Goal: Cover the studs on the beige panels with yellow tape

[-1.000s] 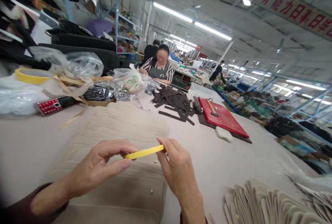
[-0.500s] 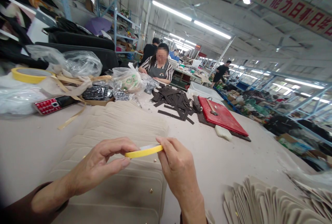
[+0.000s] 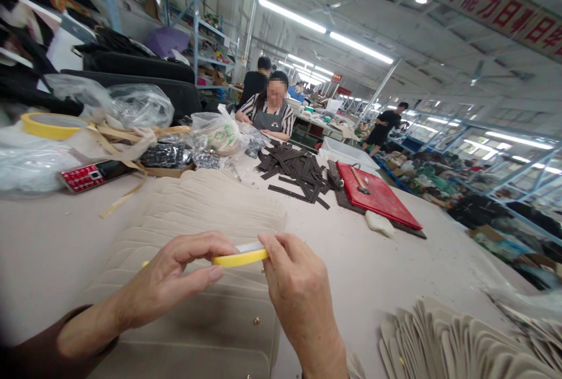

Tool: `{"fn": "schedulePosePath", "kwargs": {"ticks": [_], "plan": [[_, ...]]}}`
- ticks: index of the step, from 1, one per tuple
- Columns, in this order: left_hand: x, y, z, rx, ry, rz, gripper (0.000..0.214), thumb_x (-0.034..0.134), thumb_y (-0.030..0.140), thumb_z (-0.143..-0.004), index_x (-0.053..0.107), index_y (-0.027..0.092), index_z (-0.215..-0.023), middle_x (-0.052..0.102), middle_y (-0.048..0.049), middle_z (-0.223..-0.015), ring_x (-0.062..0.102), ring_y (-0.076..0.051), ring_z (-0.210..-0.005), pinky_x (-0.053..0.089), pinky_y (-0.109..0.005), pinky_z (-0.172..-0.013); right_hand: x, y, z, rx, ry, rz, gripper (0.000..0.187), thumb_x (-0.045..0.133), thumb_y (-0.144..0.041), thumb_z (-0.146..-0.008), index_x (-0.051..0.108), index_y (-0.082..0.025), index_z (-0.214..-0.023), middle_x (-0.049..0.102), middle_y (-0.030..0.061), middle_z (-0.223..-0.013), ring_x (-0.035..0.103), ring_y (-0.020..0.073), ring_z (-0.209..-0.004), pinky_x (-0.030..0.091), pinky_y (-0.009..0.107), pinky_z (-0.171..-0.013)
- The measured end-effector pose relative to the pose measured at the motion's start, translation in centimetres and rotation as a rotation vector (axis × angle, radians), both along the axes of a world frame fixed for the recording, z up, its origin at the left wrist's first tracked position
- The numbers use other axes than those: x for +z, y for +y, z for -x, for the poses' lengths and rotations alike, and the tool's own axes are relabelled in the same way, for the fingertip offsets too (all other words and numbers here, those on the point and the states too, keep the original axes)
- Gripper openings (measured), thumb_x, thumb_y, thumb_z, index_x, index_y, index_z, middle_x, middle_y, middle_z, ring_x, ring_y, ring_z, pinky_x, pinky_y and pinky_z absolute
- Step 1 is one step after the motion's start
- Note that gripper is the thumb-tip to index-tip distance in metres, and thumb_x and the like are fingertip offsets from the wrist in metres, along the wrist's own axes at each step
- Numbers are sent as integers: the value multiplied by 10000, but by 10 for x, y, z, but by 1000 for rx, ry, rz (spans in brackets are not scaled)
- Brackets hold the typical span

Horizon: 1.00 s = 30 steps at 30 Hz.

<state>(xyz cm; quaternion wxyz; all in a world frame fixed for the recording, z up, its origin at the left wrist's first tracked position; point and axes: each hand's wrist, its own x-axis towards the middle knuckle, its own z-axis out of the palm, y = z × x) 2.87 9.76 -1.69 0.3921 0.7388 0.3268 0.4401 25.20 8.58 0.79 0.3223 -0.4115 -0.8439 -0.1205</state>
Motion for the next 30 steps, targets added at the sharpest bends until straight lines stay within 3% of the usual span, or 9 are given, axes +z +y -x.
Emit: {"fn": "schedulePosePath", "kwargs": {"ticks": [11,18,30], "plan": [[-1,-2,0,9,-7,11,197,596,193,-845,734,195,-985,722,-12,-898,649,-158,-831,484,-266,-784,-1,-3,5,8,-13,-29,273,503,-86,-957,657,-124,-1179,682,117,-945,663,207,-828,576,323,-691],[-3,-3,0,47,-28,113,178,621,265,-843,733,176,-949,732,-26,-893,646,-170,-826,483,-265,-769,-2,2,2,-3,105,62,332,536,-111,-942,590,-149,-1267,679,100,-1064,677,186,-896,575,303,-789],[-3,0,-1,13,-48,177,214,606,303,-829,727,160,-932,715,-41,-888,629,-176,-824,485,-245,-701,-3,6,-1,-10,101,29,293,488,-90,-952,653,-153,-1187,716,100,-1017,701,179,-899,583,279,-777]]}}
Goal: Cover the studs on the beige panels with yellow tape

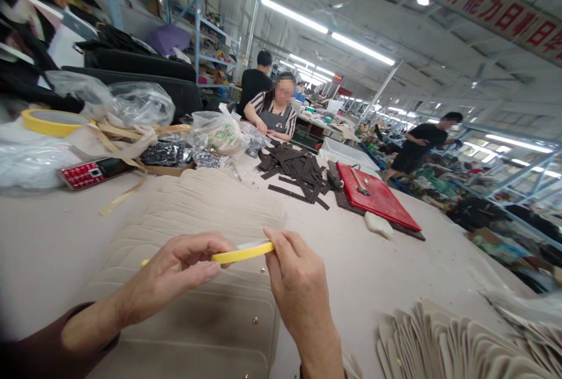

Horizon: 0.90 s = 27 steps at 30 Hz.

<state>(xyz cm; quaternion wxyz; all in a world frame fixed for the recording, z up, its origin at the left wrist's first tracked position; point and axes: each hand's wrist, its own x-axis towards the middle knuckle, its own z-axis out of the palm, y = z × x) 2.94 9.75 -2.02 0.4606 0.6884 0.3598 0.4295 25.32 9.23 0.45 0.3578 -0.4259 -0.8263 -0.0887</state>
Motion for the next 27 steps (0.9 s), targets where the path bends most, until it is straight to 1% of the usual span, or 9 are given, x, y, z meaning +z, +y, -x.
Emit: {"fn": "schedulePosePath", "kwargs": {"ticks": [5,11,17,22,27], "plan": [[-1,1,0,-2,-13,-4,212,602,296,-821,728,160,-922,709,-49,-893,619,-172,-806,479,-230,-644,0,0,0,-13,-17,1,288,491,-103,-961,660,-144,-1191,714,103,-1013,698,184,-899,578,280,-781],[-1,2,0,-10,-19,-23,197,596,273,-828,728,162,-923,707,-42,-891,621,-171,-832,486,-240,-697,0,-1,-1,-15,-30,-16,293,497,-82,-955,662,-118,-1195,708,113,-1011,691,193,-898,568,289,-787],[0,0,-1,1,-24,-39,172,611,235,-825,730,175,-933,715,-26,-913,610,-148,-795,486,-234,-698,2,-4,2,-13,-54,-37,295,501,-64,-942,666,-108,-1183,694,117,-988,681,201,-864,566,306,-745],[0,-1,-2,-12,-41,-34,171,605,227,-820,727,174,-928,711,-22,-901,602,-140,-769,480,-223,-659,3,-6,4,-24,-61,-59,302,488,-59,-946,661,-118,-1186,683,110,-970,676,187,-842,562,284,-723],[1,0,-3,-5,-49,-59,174,611,215,-807,731,173,-926,714,-17,-899,592,-133,-774,470,-222,-680,4,-6,6,-14,-65,-86,302,476,-50,-945,665,-113,-1173,676,113,-958,672,176,-820,557,261,-683]]}}
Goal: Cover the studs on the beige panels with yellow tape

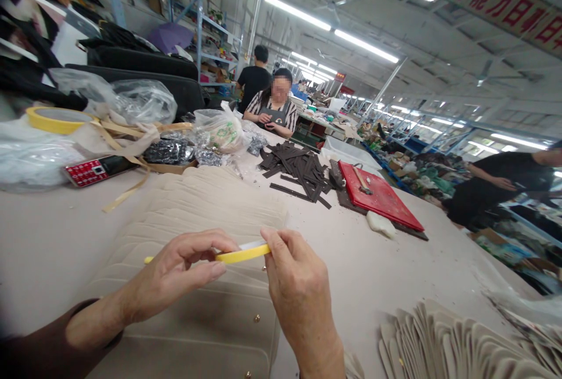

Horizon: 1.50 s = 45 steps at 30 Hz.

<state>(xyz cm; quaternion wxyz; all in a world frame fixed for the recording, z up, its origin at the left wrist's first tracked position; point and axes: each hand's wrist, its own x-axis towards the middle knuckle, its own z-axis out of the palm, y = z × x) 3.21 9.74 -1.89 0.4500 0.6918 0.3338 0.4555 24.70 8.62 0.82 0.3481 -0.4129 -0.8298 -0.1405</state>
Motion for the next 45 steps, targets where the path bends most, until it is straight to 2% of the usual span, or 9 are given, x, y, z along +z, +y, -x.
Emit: {"fn": "schedulePosePath", "kwargs": {"ticks": [7,10,14,17,22,26,31,35,45], "plan": [[6,-5,0,-28,11,54,162,620,205,-804,735,179,-915,677,4,-838,556,-121,-734,440,-222,-664,0,-2,6,30,-5,-12,301,490,-30,-937,673,-98,-1166,659,105,-929,655,167,-784,549,257,-664],[5,-6,-1,-80,-13,159,164,627,232,-817,738,180,-926,656,8,-791,538,-120,-707,426,-227,-643,0,-4,7,39,2,-8,307,498,-33,-934,666,-102,-1182,657,102,-944,656,165,-806,543,253,-681],[1,-6,-3,-129,-120,346,245,673,349,-809,721,156,-952,662,-15,-779,518,-118,-664,425,-233,-613,-1,-1,4,44,85,52,331,532,-72,-927,619,-99,-1245,666,100,-1014,669,162,-871,544,249,-760],[2,-6,-4,-138,-187,409,264,704,357,-768,724,145,-924,663,-21,-758,523,-116,-647,453,-229,-602,-6,3,1,24,115,98,290,527,-91,-928,638,-108,-1196,685,86,-994,677,153,-834,539,243,-746],[8,-6,-5,-180,-256,459,242,695,319,-759,733,146,-924,667,-17,-708,524,-100,-587,474,-189,-514,-17,10,0,10,122,141,291,487,-92,-939,647,-110,-1182,699,85,-952,684,152,-787,524,240,-677],[5,-5,-7,-221,-327,488,234,714,266,-734,742,142,-931,670,-23,-695,543,-100,-582,465,-155,-462,-21,12,1,4,165,224,302,494,-113,-941,656,-123,-1196,691,55,-883,662,138,-719,501,234,-635],[-2,-5,-8,-329,-418,527,323,718,245,-763,748,165,-1075,671,-32,-730,601,-127,-650,493,-137,-425,-23,13,1,-5,224,317,294,507,-135,-934,673,-128,-1177,663,17,-793,605,124,-648,479,230,-614],[-4,-5,-8,-378,-461,546,363,716,229,-779,741,192,-1139,684,-43,-763,630,-138,-681,519,-136,-428,-25,15,1,3,249,363,294,503,-149,-932,680,-134,-1167,673,16,-789,613,131,-663,482,238,-630],[-6,-5,-9,-376,-457,548,350,728,252,-774,743,172,-1115,690,-46,-745,641,-142,-672,523,-149,-447,-24,14,1,9,244,341,295,505,-136,-933,673,-152,-1175,711,36,-862,650,131,-697,503,241,-656]]}}
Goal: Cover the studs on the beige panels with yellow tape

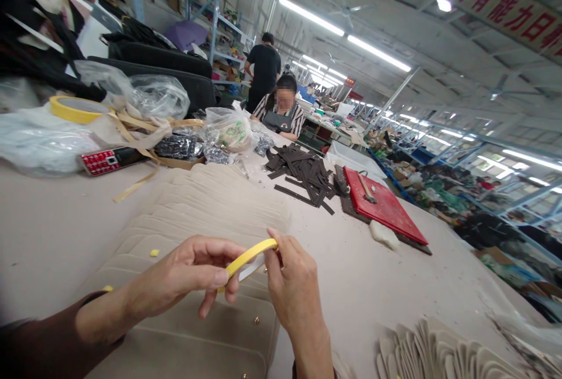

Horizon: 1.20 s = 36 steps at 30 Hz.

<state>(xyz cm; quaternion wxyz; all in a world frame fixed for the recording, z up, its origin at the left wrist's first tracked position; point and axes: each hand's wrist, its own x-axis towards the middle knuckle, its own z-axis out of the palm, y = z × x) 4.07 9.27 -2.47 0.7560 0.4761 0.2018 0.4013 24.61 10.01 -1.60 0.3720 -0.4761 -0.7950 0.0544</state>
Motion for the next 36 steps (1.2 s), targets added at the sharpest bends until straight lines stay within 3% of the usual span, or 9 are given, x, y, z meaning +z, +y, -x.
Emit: {"fn": "schedulePosePath", "kwargs": {"ticks": [6,12,36], "plan": [[2,-1,0,19,49,-5,265,733,269,-753,738,143,-987,697,-46,-726,621,-137,-663,511,-170,-480,3,-1,1,-13,-69,-96,303,487,-109,-937,655,-136,-1189,720,76,-915,685,154,-745,521,244,-621],[6,0,0,61,102,1,224,742,286,-714,708,140,-880,700,-36,-701,592,-130,-640,502,-190,-501,5,-2,2,-22,-141,-240,298,493,-86,-938,639,-131,-1194,720,95,-971,701,170,-806,552,262,-684],[13,-3,1,125,216,-53,211,728,330,-694,685,141,-778,642,-5,-700,531,-116,-628,459,-224,-577,11,-8,7,-55,-260,-479,297,524,-57,-946,618,-137,-1216,713,110,-997,697,196,-891,577,299,-774]]}}
